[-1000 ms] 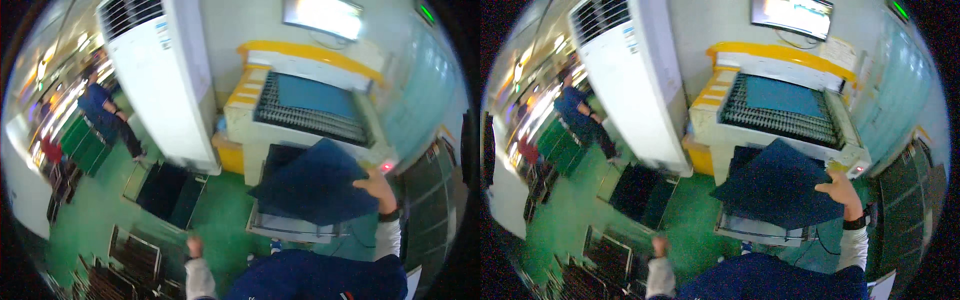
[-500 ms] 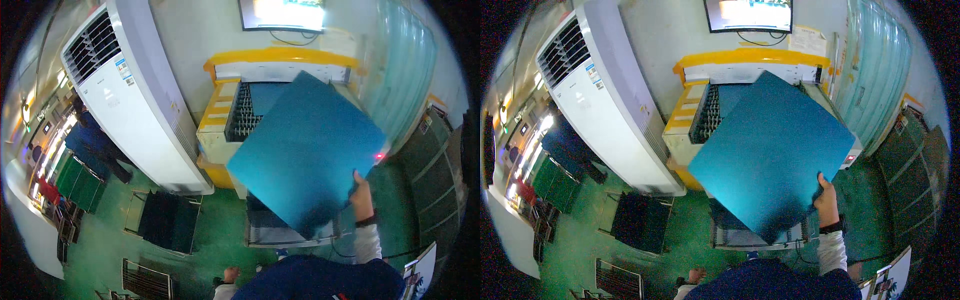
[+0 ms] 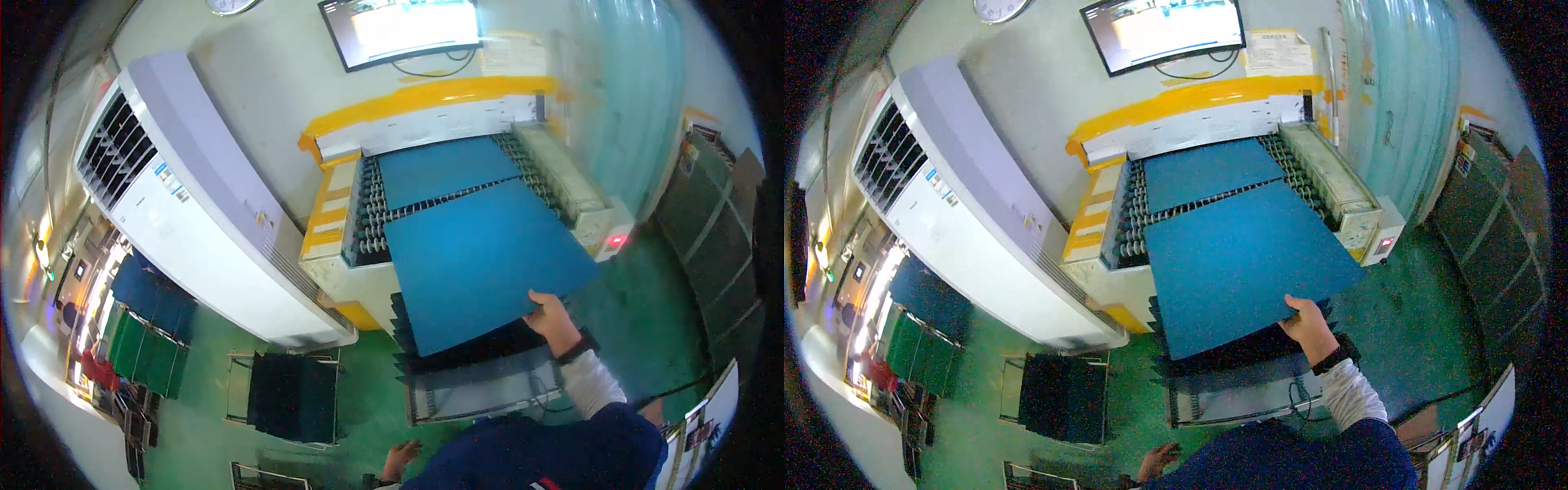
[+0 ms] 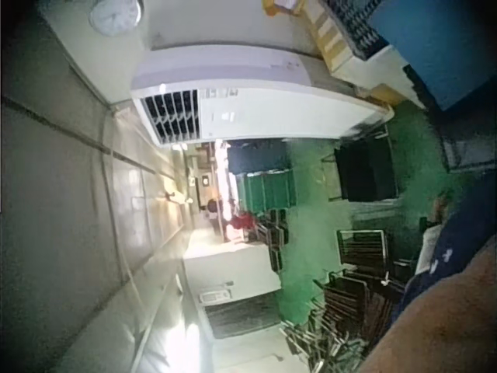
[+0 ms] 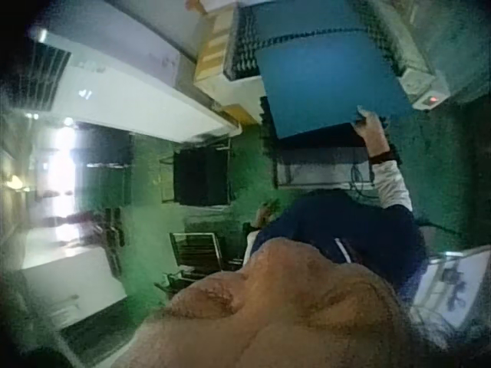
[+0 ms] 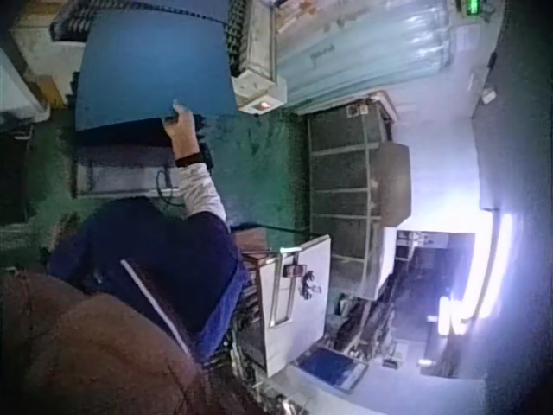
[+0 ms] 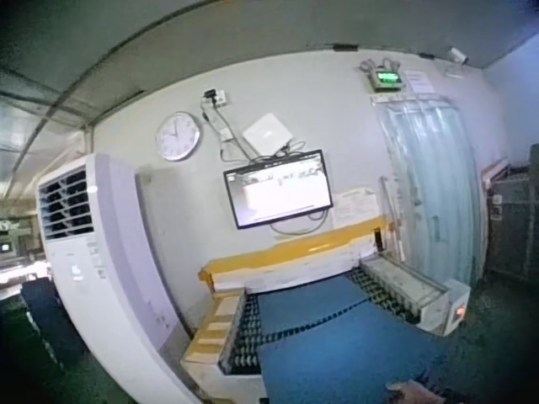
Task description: Feeding flat sheets into a roller machine and organizing them into racks on a factory floor.
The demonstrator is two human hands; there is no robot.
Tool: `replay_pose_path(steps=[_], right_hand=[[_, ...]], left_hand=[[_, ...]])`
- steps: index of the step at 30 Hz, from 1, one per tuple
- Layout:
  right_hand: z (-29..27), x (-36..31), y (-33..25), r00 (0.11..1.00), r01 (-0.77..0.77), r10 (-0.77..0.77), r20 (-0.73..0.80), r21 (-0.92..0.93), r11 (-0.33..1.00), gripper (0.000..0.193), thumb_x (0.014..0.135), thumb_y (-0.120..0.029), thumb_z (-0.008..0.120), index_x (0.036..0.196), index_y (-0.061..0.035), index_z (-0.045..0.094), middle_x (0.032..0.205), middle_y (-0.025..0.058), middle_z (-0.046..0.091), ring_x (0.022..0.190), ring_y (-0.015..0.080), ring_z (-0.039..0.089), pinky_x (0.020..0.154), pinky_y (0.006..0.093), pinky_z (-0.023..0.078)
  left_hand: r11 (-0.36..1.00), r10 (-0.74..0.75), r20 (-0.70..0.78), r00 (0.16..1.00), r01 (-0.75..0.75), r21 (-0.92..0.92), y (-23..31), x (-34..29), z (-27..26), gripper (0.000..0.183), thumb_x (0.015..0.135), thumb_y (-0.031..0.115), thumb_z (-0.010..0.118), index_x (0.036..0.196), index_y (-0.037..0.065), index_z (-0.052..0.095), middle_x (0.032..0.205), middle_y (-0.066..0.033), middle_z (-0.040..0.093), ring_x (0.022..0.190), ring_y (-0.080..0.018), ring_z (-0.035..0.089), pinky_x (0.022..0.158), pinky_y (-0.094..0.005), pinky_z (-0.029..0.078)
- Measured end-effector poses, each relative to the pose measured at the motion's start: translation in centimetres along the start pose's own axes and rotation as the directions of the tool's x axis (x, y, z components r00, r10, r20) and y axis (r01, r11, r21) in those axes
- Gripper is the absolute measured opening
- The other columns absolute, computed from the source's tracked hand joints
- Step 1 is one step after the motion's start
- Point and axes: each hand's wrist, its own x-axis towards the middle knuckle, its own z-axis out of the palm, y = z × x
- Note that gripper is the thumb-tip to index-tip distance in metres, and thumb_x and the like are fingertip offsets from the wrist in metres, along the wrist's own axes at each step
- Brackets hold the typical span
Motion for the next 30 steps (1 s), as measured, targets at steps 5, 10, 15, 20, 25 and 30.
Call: replay_pose_path(steps=[5, 10, 15, 20, 25, 30], right_hand=[[-0.4, 1.6, 1.8, 0.987, -0.157, 0.154, -0.038, -0.07, 0.985, 0.015, 0.086, -0.015, 0.059, 0.099, -0.0087, 0.055, 0.097, 0.0086, 0.061, 0.09, 0.025, 0.059, 0.083, 0.0454, 0.048], [-0.4, 1.4, 2.8, 0.974, -0.225, 0.221, -0.057, -0.086, 0.971, 0.016, 0.087, -0.02, 0.06, 0.098, -0.0093, 0.055, 0.094, 0.0079, 0.061, 0.088, 0.0257, 0.059, 0.082, 0.0455, 0.049], [-0.4, 1.0, 2.2, 0.955, -0.283, 0.291, 0.053, -0.128, 0.951, 0.027, 0.087, -0.026, 0.061, 0.108, -0.0119, 0.051, 0.108, 0.0077, 0.055, 0.098, 0.0246, 0.055, 0.082, 0.0404, 0.048], [0.0, -0.3, 0.1, 0.79, -0.441, 0.607, 0.085, -0.609, 0.659, 0.032, 0.093, -0.035, 0.05, 0.096, -0.0046, 0.061, 0.092, 0.0112, 0.064, 0.083, 0.0216, 0.063, 0.073, 0.0344, 0.051], [8.6, 0.0, -5.0, 0.628, 0.218, 0.661, 0.41, -0.908, 0.357, 0.043, 0.095, -0.038, 0.046, 0.083, -0.0018, 0.067, 0.081, 0.0098, 0.067, 0.067, 0.0171, 0.063, 0.064, 0.0294, 0.052], [16.6, 9.2, -10.1, 0.689, 0.72, -0.099, 0.718, -0.663, 0.203, 0.033, 0.092, -0.031, 0.052, 0.083, -0.0031, 0.067, 0.076, 0.0067, 0.066, 0.069, 0.0158, 0.062, 0.063, 0.0303, 0.049]], left_hand=[[0.961, 0.26, 0.241, 0.935, -0.225, -0.162, 11.7, -2.4, 8.8, 0.055, 0.089, 0.041, 0.056, 0.12, -0.004, 0.052, 0.113, -0.0149, 0.06, 0.104, -0.0244, 0.056, 0.094, -0.0388, 0.041], [0.887, 0.4, 0.54, 0.74, -0.165, -0.431, 21.5, -2.6, 17.0, 0.062, 0.092, 0.039, 0.05, 0.137, 0.0, 0.031, 0.133, -0.0182, 0.043, 0.116, -0.0304, 0.048, 0.099, -0.0398, 0.037], [0.815, 0.371, 0.506, 0.779, -0.012, -0.579, 23.1, 1.8, 20.8, 0.049, 0.097, 0.031, 0.04, 0.137, 0.004, 0.028, 0.14, -0.0185, 0.035, 0.124, -0.0319, 0.041, 0.102, -0.0414, 0.035], [0.722, 0.365, 0.406, 0.838, 0.021, -0.692, 25.6, 3.2, 23.1, 0.04, 0.098, 0.031, 0.038, 0.127, 0.003, 0.037, 0.138, -0.0156, 0.039, 0.124, -0.0301, 0.041, 0.102, -0.0415, 0.037], [0.732, 0.273, 0.301, 0.914, 0.006, -0.681, 25.6, 5.7, 22.4, 0.035, 0.098, 0.027, 0.04, 0.125, 0.004, 0.04, 0.132, -0.0175, 0.043, 0.122, -0.0328, 0.043, 0.098, -0.042, 0.04], [0.736, 0.326, 0.343, 0.881, -0.009, -0.677, 27.1, 6.4, 22.6, 0.03, 0.098, 0.025, 0.042, 0.119, 0.004, 0.045, 0.122, -0.0175, 0.051, 0.112, -0.032, 0.052, 0.091, -0.0412, 0.045]])
